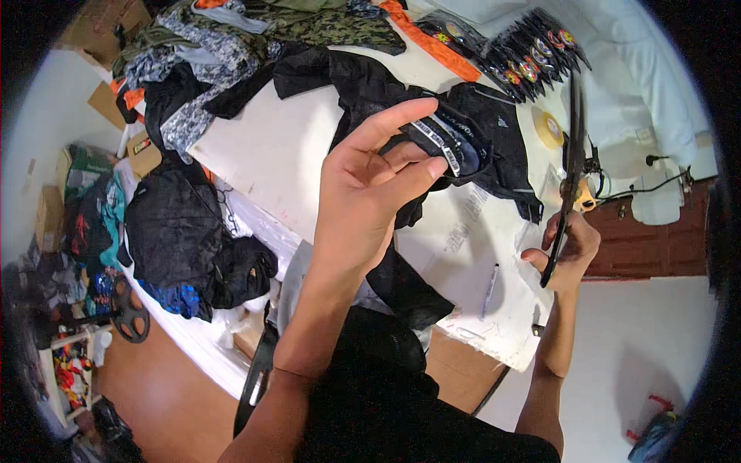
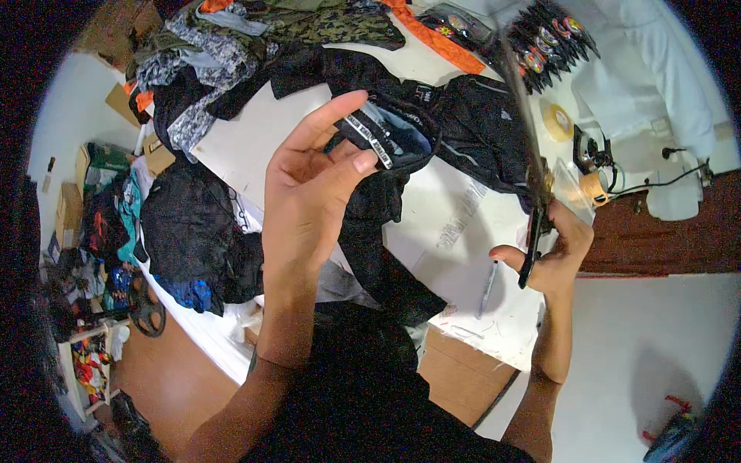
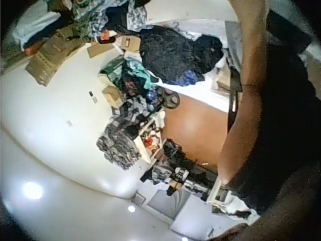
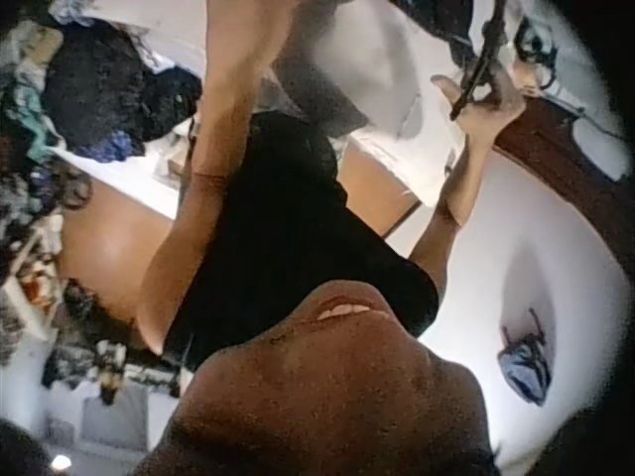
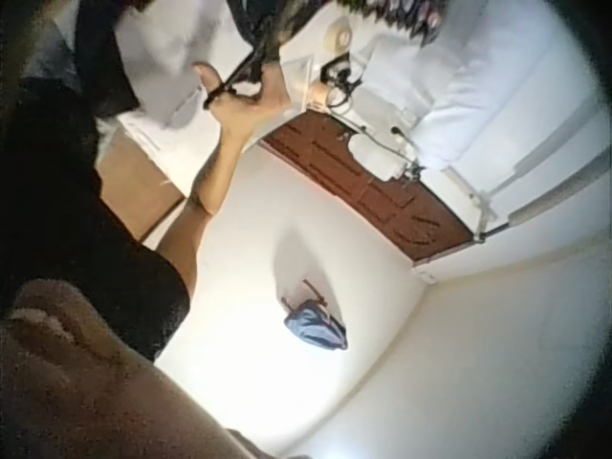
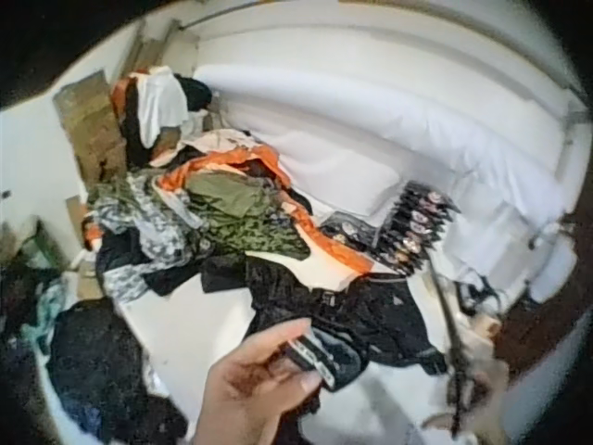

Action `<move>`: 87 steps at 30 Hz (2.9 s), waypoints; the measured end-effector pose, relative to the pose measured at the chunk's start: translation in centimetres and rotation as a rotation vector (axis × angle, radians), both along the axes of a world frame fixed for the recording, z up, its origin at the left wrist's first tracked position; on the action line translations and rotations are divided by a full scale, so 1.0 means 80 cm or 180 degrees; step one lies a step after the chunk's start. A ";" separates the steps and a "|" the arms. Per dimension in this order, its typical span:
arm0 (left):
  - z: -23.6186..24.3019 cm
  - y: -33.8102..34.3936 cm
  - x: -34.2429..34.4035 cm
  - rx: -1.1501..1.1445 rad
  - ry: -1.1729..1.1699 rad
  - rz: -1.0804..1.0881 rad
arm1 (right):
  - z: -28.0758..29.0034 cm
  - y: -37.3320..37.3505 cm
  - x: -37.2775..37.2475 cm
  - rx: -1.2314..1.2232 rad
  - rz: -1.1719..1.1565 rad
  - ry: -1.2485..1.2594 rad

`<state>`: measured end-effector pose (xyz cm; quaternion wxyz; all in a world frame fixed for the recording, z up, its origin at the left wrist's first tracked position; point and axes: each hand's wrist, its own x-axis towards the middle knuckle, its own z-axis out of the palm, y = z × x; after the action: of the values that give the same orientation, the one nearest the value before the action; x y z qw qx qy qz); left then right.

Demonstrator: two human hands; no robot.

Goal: Cutting and trimming garment labels or excess fabric using scissors.

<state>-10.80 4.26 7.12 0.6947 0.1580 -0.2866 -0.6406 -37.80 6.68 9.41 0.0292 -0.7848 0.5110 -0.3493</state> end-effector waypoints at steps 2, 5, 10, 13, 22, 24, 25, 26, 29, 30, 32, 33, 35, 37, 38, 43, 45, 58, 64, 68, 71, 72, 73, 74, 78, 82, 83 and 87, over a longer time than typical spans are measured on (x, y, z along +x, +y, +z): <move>-0.004 -0.004 0.003 -0.0115 0.0011 -0.0216 | 0.002 -0.007 -0.008 -0.0227 0.0057 0.0268; -0.007 -0.012 0.003 -0.0217 0.0196 -0.0315 | 0.008 -0.015 -0.008 -0.0555 0.0161 0.0597; -0.011 -0.017 0.016 -0.0430 0.0484 -0.0946 | 0.022 -0.013 -0.019 -0.1112 0.0259 0.1553; -0.006 -0.016 0.013 -0.0285 0.0452 -0.1121 | 0.033 -0.012 -0.031 -0.1491 0.0282 0.1974; -0.004 -0.012 0.015 -0.0373 0.0328 -0.1283 | 0.050 -0.020 -0.030 -0.1359 0.0540 0.1989; -0.001 -0.013 0.011 -0.0289 0.0209 -0.1438 | 0.061 -0.010 -0.028 -0.1399 0.0487 0.2075; 0.000 -0.010 0.012 -0.0292 0.0171 -0.1382 | 0.056 -0.011 -0.026 -0.1437 0.0520 0.2024; 0.000 -0.008 0.013 -0.0279 0.0133 -0.1384 | 0.053 -0.013 -0.025 -0.1471 0.0569 0.1969; 0.000 -0.007 0.017 -0.0350 -0.0034 -0.1368 | 0.050 -0.016 -0.024 -0.1408 0.0627 0.1921; 0.000 -0.005 0.016 -0.0330 -0.0081 -0.1337 | 0.051 -0.017 -0.021 -0.1438 0.0684 0.1866; 0.002 -0.005 0.015 -0.0342 -0.0121 -0.1313 | 0.054 -0.015 -0.023 -0.1368 0.0662 0.1907; 0.002 -0.004 0.014 -0.0343 -0.0050 -0.1323 | 0.055 -0.013 -0.024 -0.1280 0.0647 0.1935; 0.004 -0.005 0.013 -0.0357 0.0030 -0.1346 | 0.055 -0.009 -0.028 -0.1313 0.0577 0.1954; 0.007 -0.005 0.013 -0.0293 -0.0090 -0.1308 | 0.058 -0.007 -0.028 -0.1336 0.0509 0.1971; 0.007 -0.005 0.012 -0.0298 -0.0083 -0.1316 | 0.060 -0.006 -0.024 -0.1358 0.0520 0.1979; 0.007 -0.004 0.016 -0.0372 -0.0185 -0.1234 | 0.068 0.002 -0.030 -0.1263 0.0577 0.2075; 0.007 -0.004 0.017 -0.0396 -0.0111 -0.1249 | 0.072 0.005 -0.031 -0.1280 0.0372 0.2100; 0.004 -0.008 0.010 -0.0533 0.0246 -0.0972 | 0.068 0.009 -0.030 -0.1069 0.0377 0.2038; 0.004 -0.002 0.010 -0.0400 0.0453 -0.0979 | 0.064 0.008 -0.030 -0.0941 0.0401 0.1980; 0.006 0.000 0.002 -0.0504 0.0487 -0.0787 | 0.049 0.013 -0.018 -0.0526 0.0347 0.1072; 0.007 0.006 -0.004 -0.0306 0.0442 -0.0494 | 0.025 0.019 0.020 0.0305 -0.0226 -0.0954; 0.002 0.007 -0.008 -0.0264 0.0144 -0.0238 | 0.027 0.022 0.051 0.0578 -0.0250 -0.1635; 0.001 0.006 -0.013 -0.0244 -0.0131 -0.0026 | 0.040 0.024 0.082 0.0806 -0.0311 -0.2304; 0.001 0.008 -0.021 -0.0297 -0.0194 0.0098 | 0.045 0.024 0.103 0.0716 -0.0281 -0.2558; -0.008 0.025 -0.024 -0.0235 -0.0390 0.0511 | 0.035 -0.003 0.136 0.0638 0.0501 -0.2894; -0.009 0.034 -0.021 -0.0076 -0.0397 0.0586 | 0.027 -0.008 0.147 0.1098 0.0481 -0.2469; -0.011 0.033 -0.021 -0.0030 -0.0394 0.0614 | 0.023 -0.007 0.151 0.1152 0.0492 -0.2461; -0.011 0.035 -0.025 -0.0220 -0.0669 0.0662 | 0.016 -0.007 0.162 0.0869 0.0645 -0.3060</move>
<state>-12.84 7.05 6.21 0.7285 0.2290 -0.3617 -0.5349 -24.84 6.10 10.72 0.3970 -0.5701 0.4021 -0.5964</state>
